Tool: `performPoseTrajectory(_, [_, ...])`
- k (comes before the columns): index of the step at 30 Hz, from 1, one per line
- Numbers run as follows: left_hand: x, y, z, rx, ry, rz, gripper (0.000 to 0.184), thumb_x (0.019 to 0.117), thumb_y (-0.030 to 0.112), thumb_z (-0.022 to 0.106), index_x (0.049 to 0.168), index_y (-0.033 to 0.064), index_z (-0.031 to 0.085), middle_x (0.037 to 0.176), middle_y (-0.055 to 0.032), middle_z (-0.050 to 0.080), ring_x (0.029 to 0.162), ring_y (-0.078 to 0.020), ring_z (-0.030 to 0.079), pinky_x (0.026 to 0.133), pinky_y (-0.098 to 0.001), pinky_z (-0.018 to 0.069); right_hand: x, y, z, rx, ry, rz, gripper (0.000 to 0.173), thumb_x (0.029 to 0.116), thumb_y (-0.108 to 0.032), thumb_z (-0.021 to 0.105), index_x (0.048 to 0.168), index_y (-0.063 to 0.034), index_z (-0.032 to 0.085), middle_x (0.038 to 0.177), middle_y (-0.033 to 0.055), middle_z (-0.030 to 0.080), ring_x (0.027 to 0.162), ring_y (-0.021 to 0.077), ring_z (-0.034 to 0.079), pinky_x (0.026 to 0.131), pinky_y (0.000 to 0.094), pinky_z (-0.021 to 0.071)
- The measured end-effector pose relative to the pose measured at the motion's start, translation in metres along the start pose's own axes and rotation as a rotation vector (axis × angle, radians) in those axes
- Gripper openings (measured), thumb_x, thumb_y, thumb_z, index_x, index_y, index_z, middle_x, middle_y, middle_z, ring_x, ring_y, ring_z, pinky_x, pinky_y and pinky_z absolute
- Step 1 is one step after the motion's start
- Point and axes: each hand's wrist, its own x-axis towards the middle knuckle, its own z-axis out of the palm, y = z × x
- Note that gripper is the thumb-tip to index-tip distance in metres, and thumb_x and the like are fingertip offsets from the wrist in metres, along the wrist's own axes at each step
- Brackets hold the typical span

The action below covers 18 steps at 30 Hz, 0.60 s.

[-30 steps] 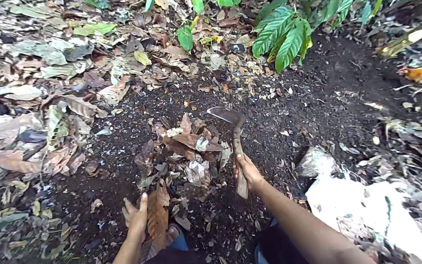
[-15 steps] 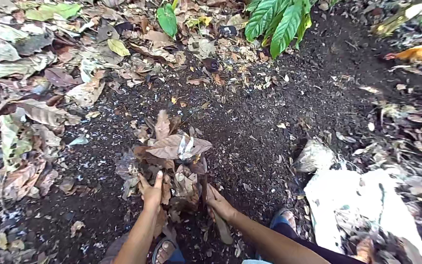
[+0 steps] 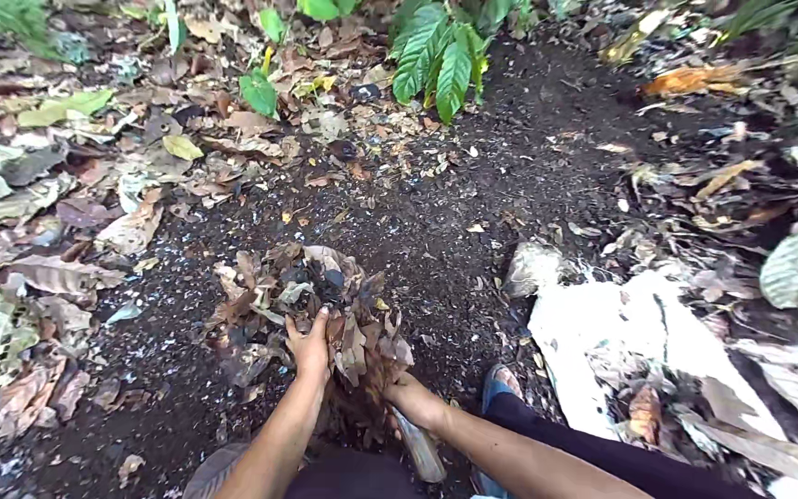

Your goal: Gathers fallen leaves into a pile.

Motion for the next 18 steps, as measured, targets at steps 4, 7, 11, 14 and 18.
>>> performPoseTrajectory(4, [-0.035, 0.060, 0.033, 0.071, -0.053, 0.071, 0.100, 0.0939, 0.036, 0.076, 0.165, 0.0126, 0.011, 0.161, -0.0328, 0.024, 0.141, -0.0456, 0.039, 0.107, -0.0565, 0.0444, -0.049, -0.038, -0.020, 0.013, 0.013, -0.091, 0.020, 0.1080, -0.020, 0.044, 0.124, -0.0091, 0.049, 0.075, 0.0027, 0.056, 0.053, 0.0125, 0.055, 0.051, 0.0301, 0.0528])
performPoseTrajectory(7, [-0.070, 0.109, 0.074, 0.113, -0.132, 0.174, 0.093, 0.0963, 0.034, 0.073, 0.163, 0.0076, 0.014, 0.158, -0.0314, 0.030, 0.140, -0.0424, 0.042, 0.108, -0.0548, 0.0457, -0.098, -0.071, -0.045, 0.056, 0.029, -0.183, 0.024, 0.1102, -0.023, 0.041, 0.131, -0.0113, 0.045, 0.074, 0.0022, 0.054, 0.053, 0.0111, 0.054, 0.050, 0.0276, 0.0513])
performPoseTrajectory(11, [-0.141, 0.152, 0.145, 0.132, -0.269, 0.293, 0.074, 0.0987, 0.036, 0.070, 0.153, 0.0032, 0.032, 0.137, -0.0257, 0.054, 0.120, -0.0342, 0.059, 0.095, -0.0500, 0.0533, -0.180, -0.100, -0.096, 0.085, 0.097, -0.277, 0.020, 0.1108, -0.019, 0.037, 0.129, -0.0114, 0.043, 0.074, 0.0016, 0.052, 0.052, 0.0086, 0.052, 0.049, 0.0234, 0.0497])
performPoseTrajectory(14, [-0.201, 0.153, 0.207, 0.093, -0.436, 0.327, 0.073, 0.0996, 0.041, 0.067, 0.154, 0.0060, 0.033, 0.138, -0.0192, 0.055, 0.121, -0.0273, 0.059, 0.099, -0.0465, 0.0516, -0.241, -0.094, -0.148, 0.132, 0.174, -0.303, 0.016, 0.1121, -0.021, 0.037, 0.112, -0.0102, 0.049, 0.071, -0.0014, 0.051, 0.050, 0.0035, 0.049, 0.047, 0.0175, 0.0470])
performPoseTrajectory(18, [-0.291, 0.124, 0.295, -0.008, -0.654, 0.286, 0.069, 0.0994, 0.043, 0.066, 0.149, 0.0053, 0.037, 0.127, -0.0185, 0.061, 0.112, -0.0254, 0.064, 0.093, -0.0449, 0.0564, -0.320, -0.050, -0.221, 0.267, 0.358, -0.326, 0.025, 0.1103, -0.029, 0.042, 0.095, -0.0128, 0.053, 0.062, -0.0038, 0.051, 0.045, 0.0024, 0.048, 0.042, 0.0172, 0.0439])
